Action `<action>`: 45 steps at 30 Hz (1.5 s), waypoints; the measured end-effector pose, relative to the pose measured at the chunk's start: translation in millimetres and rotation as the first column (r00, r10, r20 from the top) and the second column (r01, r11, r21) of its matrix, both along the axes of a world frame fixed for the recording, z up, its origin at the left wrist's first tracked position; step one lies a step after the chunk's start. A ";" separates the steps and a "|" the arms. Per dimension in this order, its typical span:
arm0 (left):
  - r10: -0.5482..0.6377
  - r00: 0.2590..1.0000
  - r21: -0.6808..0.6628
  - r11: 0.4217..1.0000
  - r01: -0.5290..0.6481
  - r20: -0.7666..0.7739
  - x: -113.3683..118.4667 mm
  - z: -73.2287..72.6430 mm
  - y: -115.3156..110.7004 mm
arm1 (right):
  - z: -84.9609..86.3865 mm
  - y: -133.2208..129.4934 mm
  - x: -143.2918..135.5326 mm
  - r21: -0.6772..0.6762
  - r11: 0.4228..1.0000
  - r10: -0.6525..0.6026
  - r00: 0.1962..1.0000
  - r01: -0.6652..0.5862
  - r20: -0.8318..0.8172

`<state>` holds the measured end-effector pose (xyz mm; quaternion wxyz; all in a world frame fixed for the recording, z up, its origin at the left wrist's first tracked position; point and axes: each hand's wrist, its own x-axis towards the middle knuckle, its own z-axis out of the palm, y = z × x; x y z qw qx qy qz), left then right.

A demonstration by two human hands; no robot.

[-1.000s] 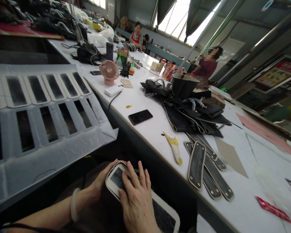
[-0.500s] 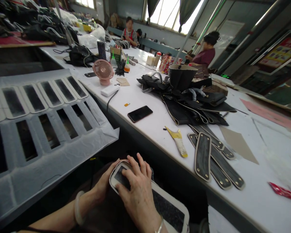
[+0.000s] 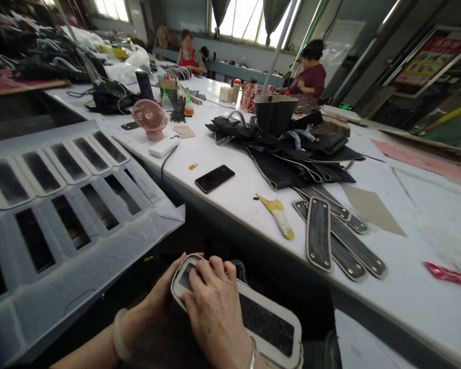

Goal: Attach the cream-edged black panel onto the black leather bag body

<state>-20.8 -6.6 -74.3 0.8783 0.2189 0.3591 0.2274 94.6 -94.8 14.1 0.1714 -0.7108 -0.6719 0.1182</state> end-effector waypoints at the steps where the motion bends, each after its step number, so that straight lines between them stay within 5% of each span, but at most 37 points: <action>1: -0.015 1.000 0.001 1.000 0.015 0.012 -1.5 1.2 0.4 | 0.6 0.2 -0.3 0.000 1.000 0.000 1.000 0.000 0.007; 24: -0.082 0.991 0.015 0.997 0.081 0.108 -11.0 14.8 2.4 | -0.9 -0.1 -1.9 0.072 0.995 -0.069 0.995 0.075 -0.076; 33: -0.086 0.993 0.050 0.995 0.082 0.079 -14.0 7.1 3.7 | 2.0 -1.0 -6.1 0.051 0.991 -0.116 0.987 0.123 -0.115; 45: -0.114 0.993 0.113 0.987 0.112 0.009 -14.2 15.4 5.8 | 2.8 2.4 -5.9 0.050 0.993 -0.106 0.990 0.110 -0.090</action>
